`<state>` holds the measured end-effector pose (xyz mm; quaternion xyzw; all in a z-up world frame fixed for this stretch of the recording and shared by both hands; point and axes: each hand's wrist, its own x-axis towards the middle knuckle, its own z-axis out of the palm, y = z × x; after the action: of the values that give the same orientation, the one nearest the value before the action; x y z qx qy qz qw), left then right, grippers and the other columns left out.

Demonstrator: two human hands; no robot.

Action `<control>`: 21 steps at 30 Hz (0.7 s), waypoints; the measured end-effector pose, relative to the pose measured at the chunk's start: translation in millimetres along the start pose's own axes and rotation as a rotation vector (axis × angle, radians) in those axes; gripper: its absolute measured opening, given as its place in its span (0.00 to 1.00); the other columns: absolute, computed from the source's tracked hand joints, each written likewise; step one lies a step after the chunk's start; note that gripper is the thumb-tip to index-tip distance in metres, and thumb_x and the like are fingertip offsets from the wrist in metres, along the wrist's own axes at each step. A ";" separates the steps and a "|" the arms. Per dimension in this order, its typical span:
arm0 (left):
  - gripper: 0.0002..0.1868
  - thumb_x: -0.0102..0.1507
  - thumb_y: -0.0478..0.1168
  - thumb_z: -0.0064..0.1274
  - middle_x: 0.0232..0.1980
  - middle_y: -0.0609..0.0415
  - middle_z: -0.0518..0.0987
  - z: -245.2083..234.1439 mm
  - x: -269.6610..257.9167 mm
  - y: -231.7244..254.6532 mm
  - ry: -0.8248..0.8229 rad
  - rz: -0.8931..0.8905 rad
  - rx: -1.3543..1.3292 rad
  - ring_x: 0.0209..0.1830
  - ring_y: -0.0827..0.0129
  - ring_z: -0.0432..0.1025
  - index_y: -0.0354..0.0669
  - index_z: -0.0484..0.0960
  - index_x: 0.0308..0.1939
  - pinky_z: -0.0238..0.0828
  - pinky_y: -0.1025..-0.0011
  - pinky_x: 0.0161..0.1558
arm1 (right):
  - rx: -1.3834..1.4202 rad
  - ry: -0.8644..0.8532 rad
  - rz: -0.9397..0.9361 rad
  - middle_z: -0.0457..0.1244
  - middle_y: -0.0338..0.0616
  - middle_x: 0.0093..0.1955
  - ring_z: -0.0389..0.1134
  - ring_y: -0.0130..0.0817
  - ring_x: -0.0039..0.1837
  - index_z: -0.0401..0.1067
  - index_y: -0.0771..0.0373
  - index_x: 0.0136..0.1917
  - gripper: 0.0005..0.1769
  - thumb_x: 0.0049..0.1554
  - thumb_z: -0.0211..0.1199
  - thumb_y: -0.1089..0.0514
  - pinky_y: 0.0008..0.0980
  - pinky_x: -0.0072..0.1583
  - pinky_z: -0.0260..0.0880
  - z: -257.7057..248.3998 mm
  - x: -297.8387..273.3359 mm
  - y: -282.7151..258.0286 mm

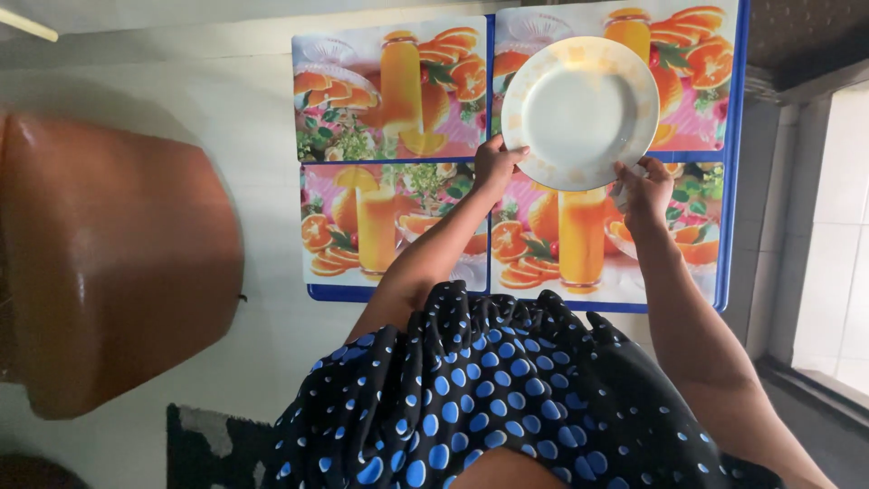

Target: The person wipes several plates with a white cloth, handling them one at a time. They pick up each plate from a glass table, wipe both sides, and place it on a nearby tray. The person repeats this process for multiple plates throughout the clip.

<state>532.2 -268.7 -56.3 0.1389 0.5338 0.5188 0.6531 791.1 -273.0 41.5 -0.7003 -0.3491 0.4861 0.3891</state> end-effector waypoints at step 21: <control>0.13 0.54 0.38 0.66 0.32 0.50 0.86 43.6 93.2 -38.8 0.178 0.007 0.364 0.25 0.70 0.78 0.37 0.87 0.41 0.75 0.71 0.26 | -0.175 0.005 0.013 0.67 0.40 0.40 0.67 0.28 0.37 0.74 0.66 0.51 0.10 0.57 0.72 0.64 0.29 0.37 0.67 -8.6 135.8 30.1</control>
<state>579.4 -191.9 -119.4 0.2100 0.6741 0.4260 0.5656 841.1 -170.6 -38.8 -0.7352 -0.3847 0.4543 0.3241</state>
